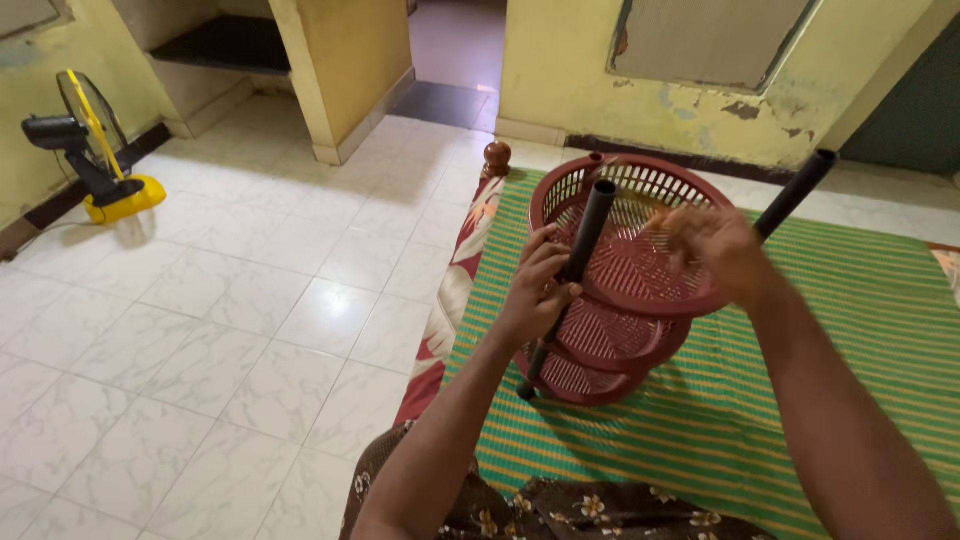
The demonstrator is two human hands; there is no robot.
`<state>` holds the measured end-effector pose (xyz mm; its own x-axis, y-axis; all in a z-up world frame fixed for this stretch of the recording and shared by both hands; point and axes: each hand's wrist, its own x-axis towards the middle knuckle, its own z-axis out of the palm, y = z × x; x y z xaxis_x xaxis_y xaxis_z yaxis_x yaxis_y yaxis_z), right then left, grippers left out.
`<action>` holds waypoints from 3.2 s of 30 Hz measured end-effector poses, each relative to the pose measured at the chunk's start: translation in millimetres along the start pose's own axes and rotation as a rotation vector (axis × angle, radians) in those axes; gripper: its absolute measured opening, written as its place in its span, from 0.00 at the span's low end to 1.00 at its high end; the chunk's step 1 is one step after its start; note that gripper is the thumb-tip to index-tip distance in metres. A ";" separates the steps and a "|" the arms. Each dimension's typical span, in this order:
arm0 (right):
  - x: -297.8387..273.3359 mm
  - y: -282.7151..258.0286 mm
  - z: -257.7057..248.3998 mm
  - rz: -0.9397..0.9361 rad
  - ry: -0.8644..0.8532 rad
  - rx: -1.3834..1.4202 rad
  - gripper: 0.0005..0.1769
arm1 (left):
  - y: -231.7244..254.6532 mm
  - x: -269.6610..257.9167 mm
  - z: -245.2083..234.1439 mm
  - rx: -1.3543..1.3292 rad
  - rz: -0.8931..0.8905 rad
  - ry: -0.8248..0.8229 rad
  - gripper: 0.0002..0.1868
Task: The person assembles a three-tier plastic basket by inserting black cylindrical rods into the basket holes. They use a small yellow-handled tool to tap the rods into place and adjust the basket layers. The person works on each tier sequentially, securing the rods and aligning the baskets.
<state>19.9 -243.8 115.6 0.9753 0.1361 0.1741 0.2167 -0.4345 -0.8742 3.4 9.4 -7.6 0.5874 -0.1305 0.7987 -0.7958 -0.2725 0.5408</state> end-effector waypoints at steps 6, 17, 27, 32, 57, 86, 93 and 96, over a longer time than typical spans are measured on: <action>20.9 18.3 -3.2 -0.053 -0.194 -0.071 0.14 | -3.3 1.7 -0.6 -0.014 -0.001 0.009 0.20; -40.9 57.9 -36.5 -0.142 -0.014 0.708 0.16 | 2.9 -6.0 -6.1 -0.035 -0.001 0.003 0.19; -119.2 119.9 -142.2 -0.277 0.574 0.768 0.18 | 108.7 11.1 23.2 0.110 0.128 0.343 0.12; -93.7 131.9 -127.3 -0.060 0.997 1.258 0.18 | 122.3 48.5 101.8 -0.002 0.139 0.258 0.14; -63.9 99.8 -120.2 -0.246 0.542 1.362 0.18 | 43.7 95.0 219.2 -0.599 -0.578 -0.287 0.35; -333.1 254.5 -179.6 0.529 0.735 0.122 0.20 | 188.6 20.3 199.8 -0.097 0.653 -0.595 0.23; -387.0 270.2 -200.1 0.540 0.943 0.234 0.18 | 162.6 -16.4 121.1 -0.089 0.517 -0.495 0.10; -365.4 273.1 -190.8 0.438 0.985 0.378 0.18 | 133.8 -31.3 43.8 0.043 0.404 -0.152 0.07</action>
<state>-269.0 -582.0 -100.2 0.6099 -0.7911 -0.0455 -0.0143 0.0464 -0.9988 -115.0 -64.8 28.2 0.2476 -0.3726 0.8943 -0.9612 -0.2102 0.1786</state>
